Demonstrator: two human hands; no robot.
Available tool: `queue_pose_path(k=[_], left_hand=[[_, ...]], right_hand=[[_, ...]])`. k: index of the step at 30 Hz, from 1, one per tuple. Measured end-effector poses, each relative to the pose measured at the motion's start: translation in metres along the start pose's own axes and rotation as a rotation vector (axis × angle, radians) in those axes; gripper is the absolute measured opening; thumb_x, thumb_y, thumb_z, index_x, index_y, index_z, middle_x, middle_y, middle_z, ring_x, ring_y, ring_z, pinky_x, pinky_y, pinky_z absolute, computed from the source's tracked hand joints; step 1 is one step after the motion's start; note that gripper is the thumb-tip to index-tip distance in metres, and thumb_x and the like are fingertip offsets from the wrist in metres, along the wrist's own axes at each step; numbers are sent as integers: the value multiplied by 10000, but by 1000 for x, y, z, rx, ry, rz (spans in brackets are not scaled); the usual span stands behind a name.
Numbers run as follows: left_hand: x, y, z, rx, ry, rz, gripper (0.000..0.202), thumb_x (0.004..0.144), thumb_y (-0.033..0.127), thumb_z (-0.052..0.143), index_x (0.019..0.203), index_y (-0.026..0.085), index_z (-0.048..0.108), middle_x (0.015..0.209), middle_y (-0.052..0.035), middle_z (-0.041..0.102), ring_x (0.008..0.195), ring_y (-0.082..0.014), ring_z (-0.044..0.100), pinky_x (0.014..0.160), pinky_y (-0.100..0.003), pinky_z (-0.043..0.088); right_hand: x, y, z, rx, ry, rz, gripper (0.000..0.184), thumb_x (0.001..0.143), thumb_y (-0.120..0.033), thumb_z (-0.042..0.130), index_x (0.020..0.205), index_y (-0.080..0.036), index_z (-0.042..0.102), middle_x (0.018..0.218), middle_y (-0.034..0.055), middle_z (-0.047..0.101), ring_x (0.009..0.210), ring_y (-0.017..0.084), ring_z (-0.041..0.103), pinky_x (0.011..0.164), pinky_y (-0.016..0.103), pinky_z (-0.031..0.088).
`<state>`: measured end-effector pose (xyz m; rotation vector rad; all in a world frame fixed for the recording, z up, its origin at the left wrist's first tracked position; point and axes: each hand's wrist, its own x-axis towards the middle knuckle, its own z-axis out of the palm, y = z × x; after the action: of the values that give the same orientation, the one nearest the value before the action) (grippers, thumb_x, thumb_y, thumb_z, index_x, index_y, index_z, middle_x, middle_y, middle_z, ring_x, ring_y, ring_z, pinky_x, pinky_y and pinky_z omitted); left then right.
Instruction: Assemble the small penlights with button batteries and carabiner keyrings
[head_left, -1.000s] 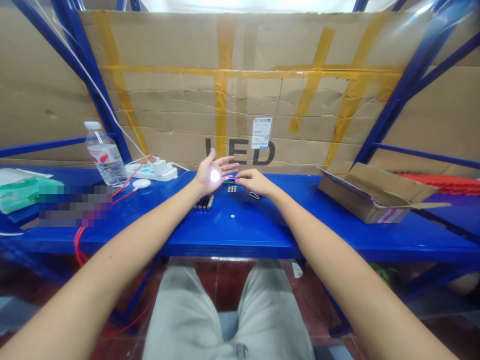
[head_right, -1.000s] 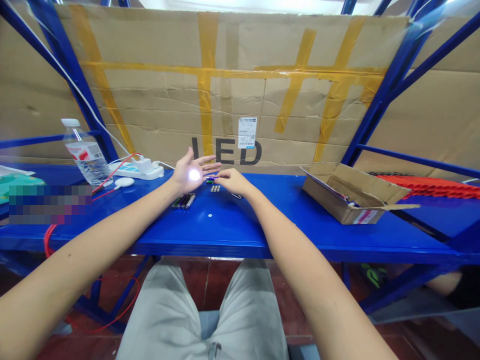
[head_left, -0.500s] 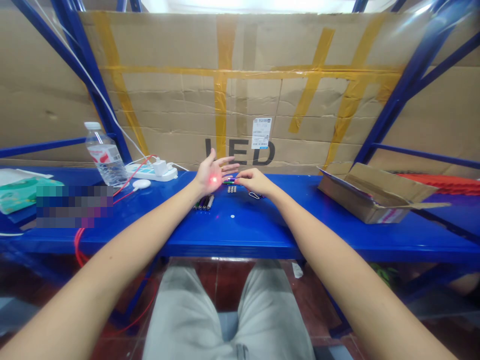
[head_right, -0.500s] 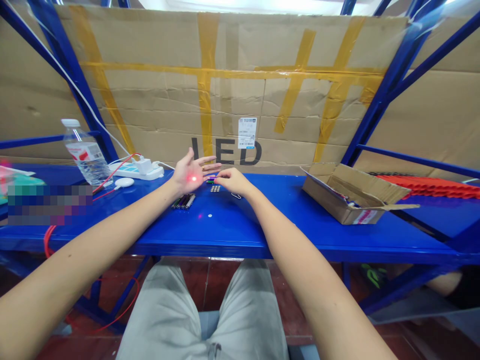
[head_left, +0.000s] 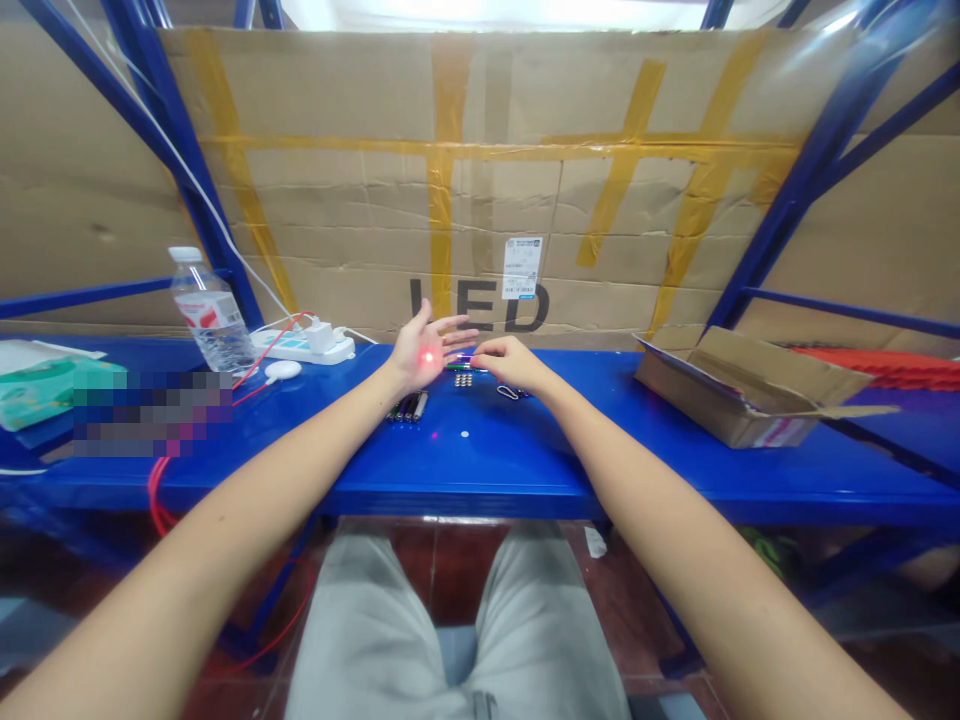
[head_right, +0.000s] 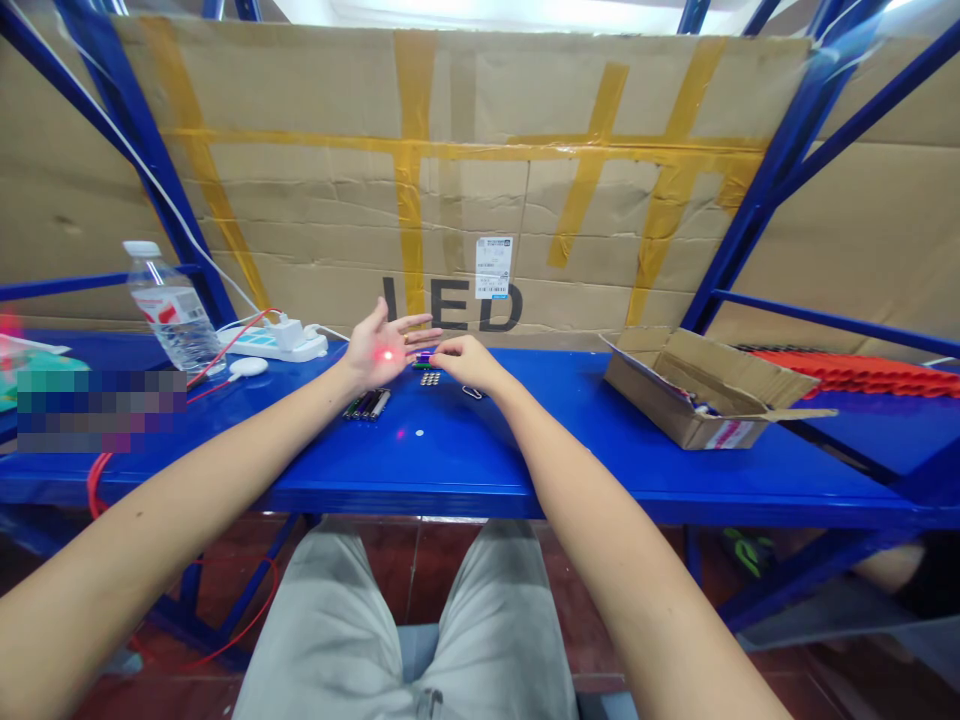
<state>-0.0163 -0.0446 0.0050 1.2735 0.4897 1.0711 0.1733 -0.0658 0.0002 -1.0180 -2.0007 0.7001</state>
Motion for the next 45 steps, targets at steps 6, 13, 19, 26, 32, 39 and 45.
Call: queue_pose_path(k=[6,13,19,26,32,39,45], left_hand=[[-2,1,2,43,-8,-1,869,864,793,284,1366,132,543,1312,-220,636,1293,-373,538,1061,-516,415],[-3,2,3,110,-24,20,891,837,821,293,1343,139,562,1302,-215,641,1268,-372,553,1030,-509,437],[7,-5,-6,438,109,91,583,810,657,601,1086,149,678,1081,-156,712,1022,-291,653,896,-427,491],[10,-9,-23,860,62,176,237,753,387,726,831,164,704,696,-48,658,646,-166,573,657,-341,460],[25,-4,-41,1006,147,252,154,757,308,697,806,162,706,817,-83,715,794,-219,651,812,-391,502],[56,-10,-62,1193,206,226,48,723,241,711,710,196,700,810,-67,722,810,-226,643,856,-396,485],[70,-22,-78,1203,192,185,24,659,216,734,644,209,716,752,-60,723,794,-240,646,830,-391,493]], right_hand=[[-1,0,-1,-29,7,20,270,747,-387,600,621,-148,602,553,-34,468,569,101,383,578,276,297],[1,3,0,-34,3,10,267,752,-385,604,705,-131,673,568,-28,497,572,106,404,582,272,324],[2,4,-2,-119,41,21,236,806,-331,575,797,-126,693,646,-2,577,605,122,468,593,267,348],[14,18,1,-154,89,109,275,793,-93,547,1033,-107,681,850,67,705,763,168,600,704,264,452],[39,38,-11,86,90,191,324,772,54,494,1029,-113,601,821,77,703,740,153,663,708,269,523],[64,62,-22,-297,136,92,152,741,-16,609,786,-123,707,846,79,731,805,170,654,795,286,517],[71,87,-17,-446,69,93,254,780,-42,602,905,-149,796,932,81,764,886,182,671,848,260,483]])
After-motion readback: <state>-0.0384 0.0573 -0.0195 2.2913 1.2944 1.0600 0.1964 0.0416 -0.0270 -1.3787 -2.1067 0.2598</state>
